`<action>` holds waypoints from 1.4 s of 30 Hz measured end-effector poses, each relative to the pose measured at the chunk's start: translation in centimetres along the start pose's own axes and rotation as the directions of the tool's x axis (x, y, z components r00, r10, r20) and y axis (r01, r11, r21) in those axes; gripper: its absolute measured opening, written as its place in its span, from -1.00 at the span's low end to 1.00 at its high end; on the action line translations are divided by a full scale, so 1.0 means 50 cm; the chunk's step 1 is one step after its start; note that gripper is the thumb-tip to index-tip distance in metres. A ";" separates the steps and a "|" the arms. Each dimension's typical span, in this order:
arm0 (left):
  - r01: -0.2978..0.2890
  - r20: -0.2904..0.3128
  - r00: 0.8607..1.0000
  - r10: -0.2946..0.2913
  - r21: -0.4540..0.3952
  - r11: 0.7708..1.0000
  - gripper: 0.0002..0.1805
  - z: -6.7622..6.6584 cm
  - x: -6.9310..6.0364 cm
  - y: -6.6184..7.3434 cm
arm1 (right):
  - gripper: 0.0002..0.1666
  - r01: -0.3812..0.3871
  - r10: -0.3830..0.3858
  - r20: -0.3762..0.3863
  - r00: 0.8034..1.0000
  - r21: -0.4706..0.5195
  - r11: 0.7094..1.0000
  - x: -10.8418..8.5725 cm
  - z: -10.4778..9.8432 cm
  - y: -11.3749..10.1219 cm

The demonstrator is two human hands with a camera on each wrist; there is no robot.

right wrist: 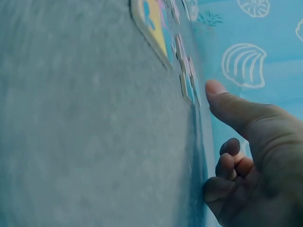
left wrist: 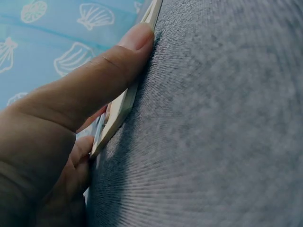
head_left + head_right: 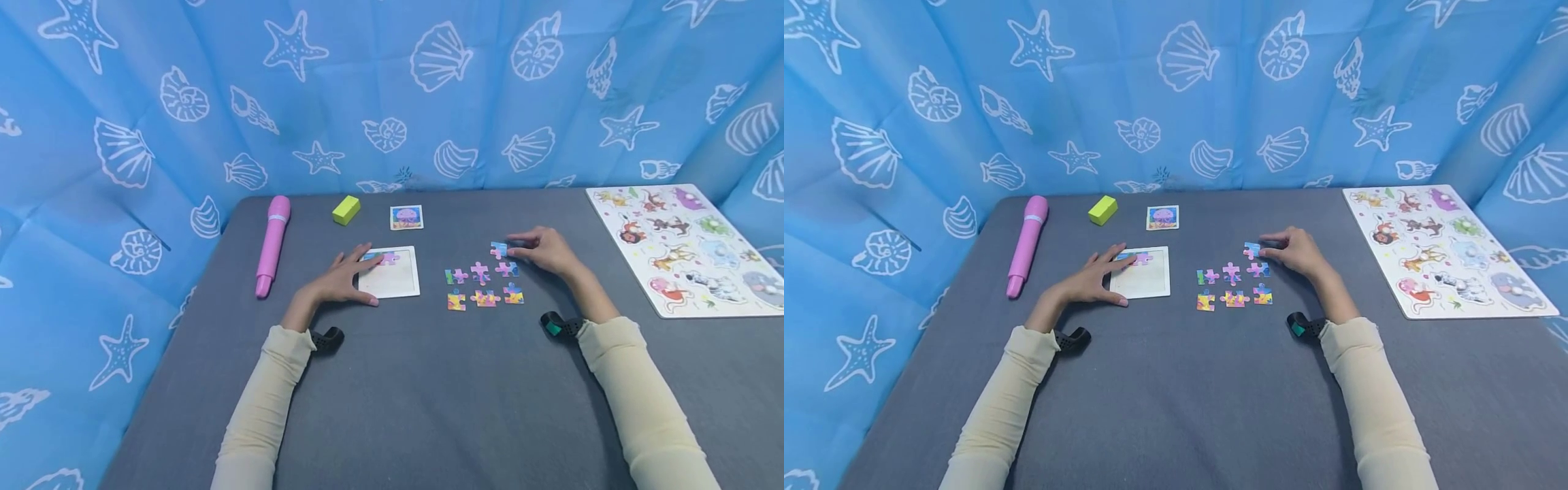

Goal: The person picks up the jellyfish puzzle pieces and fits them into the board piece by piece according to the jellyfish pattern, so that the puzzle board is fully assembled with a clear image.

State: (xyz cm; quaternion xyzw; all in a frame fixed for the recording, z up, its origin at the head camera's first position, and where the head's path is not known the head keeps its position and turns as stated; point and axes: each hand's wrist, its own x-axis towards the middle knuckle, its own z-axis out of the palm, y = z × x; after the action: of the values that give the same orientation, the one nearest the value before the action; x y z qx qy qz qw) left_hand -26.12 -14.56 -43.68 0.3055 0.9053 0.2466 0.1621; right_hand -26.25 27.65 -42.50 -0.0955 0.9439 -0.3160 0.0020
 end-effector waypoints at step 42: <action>0.017 0.019 1.000 -0.018 0.014 1.000 0.05 -0.001 0.002 -0.002 | -0.64 0.163 -0.178 0.096 0.979 0.146 0.976 0.113 0.142 -0.216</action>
State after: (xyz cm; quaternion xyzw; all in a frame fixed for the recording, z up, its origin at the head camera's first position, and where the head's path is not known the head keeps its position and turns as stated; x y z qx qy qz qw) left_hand -26.25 -14.60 -43.68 0.3010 0.9081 0.2359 0.1707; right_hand -29.44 13.96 -41.41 -0.1928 0.9067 -0.3737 0.0328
